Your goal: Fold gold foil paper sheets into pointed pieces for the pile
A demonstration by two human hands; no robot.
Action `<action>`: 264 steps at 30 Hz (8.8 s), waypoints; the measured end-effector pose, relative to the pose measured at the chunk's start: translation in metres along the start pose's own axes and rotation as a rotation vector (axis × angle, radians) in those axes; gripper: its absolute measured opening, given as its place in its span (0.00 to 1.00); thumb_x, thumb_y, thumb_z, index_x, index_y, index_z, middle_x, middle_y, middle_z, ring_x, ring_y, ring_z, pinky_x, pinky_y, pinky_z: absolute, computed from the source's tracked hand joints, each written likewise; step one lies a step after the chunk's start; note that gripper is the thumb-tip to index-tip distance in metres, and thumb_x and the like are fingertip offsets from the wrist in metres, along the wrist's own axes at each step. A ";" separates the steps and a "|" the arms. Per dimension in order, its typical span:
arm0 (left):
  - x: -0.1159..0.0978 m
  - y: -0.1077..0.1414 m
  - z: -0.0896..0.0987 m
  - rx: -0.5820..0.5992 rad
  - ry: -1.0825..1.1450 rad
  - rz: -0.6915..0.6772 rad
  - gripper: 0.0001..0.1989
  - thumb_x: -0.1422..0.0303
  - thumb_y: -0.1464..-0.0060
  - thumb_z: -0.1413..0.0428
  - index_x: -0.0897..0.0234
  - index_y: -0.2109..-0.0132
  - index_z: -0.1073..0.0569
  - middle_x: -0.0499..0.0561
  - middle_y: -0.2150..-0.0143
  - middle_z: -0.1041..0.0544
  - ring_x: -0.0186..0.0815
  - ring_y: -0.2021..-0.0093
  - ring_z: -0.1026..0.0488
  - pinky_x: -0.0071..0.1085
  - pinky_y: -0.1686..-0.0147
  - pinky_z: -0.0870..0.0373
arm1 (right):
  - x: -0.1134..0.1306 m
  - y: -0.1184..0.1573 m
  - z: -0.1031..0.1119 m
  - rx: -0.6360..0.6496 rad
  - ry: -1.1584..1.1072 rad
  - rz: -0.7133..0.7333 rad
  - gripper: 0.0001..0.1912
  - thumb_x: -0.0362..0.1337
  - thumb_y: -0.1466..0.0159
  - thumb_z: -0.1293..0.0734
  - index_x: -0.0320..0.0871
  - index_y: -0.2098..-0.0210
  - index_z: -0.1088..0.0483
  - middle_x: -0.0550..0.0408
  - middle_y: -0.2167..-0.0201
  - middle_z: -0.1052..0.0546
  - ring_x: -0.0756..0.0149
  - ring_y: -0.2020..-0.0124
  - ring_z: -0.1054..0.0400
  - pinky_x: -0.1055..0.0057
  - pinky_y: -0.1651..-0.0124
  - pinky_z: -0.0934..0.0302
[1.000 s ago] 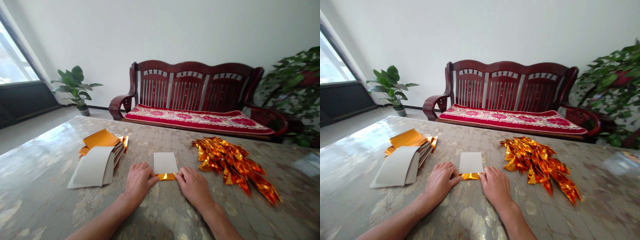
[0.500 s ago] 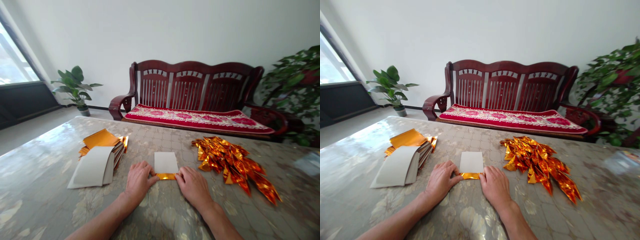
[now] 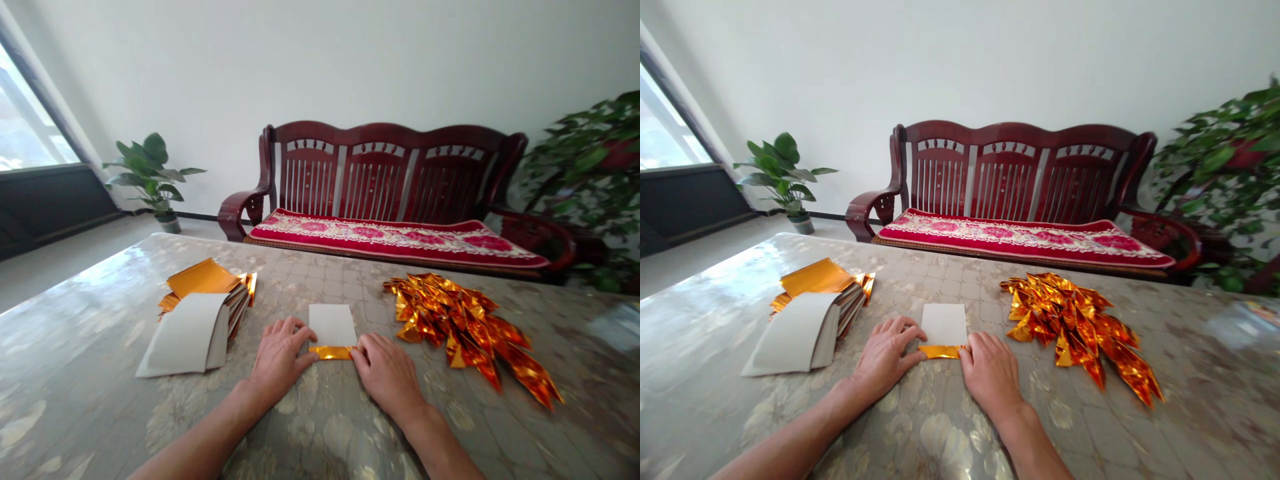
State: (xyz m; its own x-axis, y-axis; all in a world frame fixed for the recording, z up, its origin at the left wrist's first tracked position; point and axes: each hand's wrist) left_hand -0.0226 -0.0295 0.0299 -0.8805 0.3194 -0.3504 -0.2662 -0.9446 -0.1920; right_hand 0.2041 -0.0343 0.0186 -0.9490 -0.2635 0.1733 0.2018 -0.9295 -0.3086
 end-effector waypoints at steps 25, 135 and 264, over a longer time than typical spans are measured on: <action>-0.004 0.000 -0.001 -0.012 -0.017 0.029 0.08 0.63 0.46 0.39 0.51 0.57 0.25 0.48 0.52 0.28 0.41 0.52 0.33 0.38 0.53 0.43 | -0.008 -0.002 0.010 -0.012 -0.315 -0.080 0.17 0.47 0.29 0.46 0.48 0.64 0.31 0.57 0.65 0.26 0.64 0.61 0.32 0.70 0.58 0.45; -0.049 0.036 -0.011 0.203 -0.288 -0.244 0.08 0.73 0.36 0.52 0.63 0.55 0.29 0.54 0.58 0.28 0.42 0.58 0.31 0.40 0.57 0.32 | 0.002 -0.002 0.004 -0.050 -0.108 -0.116 0.07 0.42 0.35 0.35 0.46 0.63 0.27 0.52 0.62 0.26 0.58 0.57 0.34 0.64 0.54 0.43; -0.009 -0.024 -0.006 0.074 -0.094 0.069 0.14 0.57 0.42 0.44 0.60 0.70 0.25 0.49 0.69 0.23 0.38 0.63 0.27 0.30 0.66 0.42 | 0.005 -0.009 0.002 0.009 -0.183 -0.027 0.07 0.35 0.37 0.35 0.46 0.72 0.32 0.59 0.70 0.23 0.65 0.65 0.33 0.70 0.64 0.50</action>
State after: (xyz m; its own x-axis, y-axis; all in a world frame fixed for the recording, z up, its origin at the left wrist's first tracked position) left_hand -0.0060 -0.0096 0.0316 -0.9297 0.2480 -0.2725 -0.2288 -0.9683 -0.1005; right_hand 0.1984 -0.0281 0.0238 -0.8943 -0.2799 0.3490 0.1795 -0.9390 -0.2933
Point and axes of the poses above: each hand's wrist, its own y-axis away from the middle knuckle, its own z-axis out of the back of the hand, x = y × z
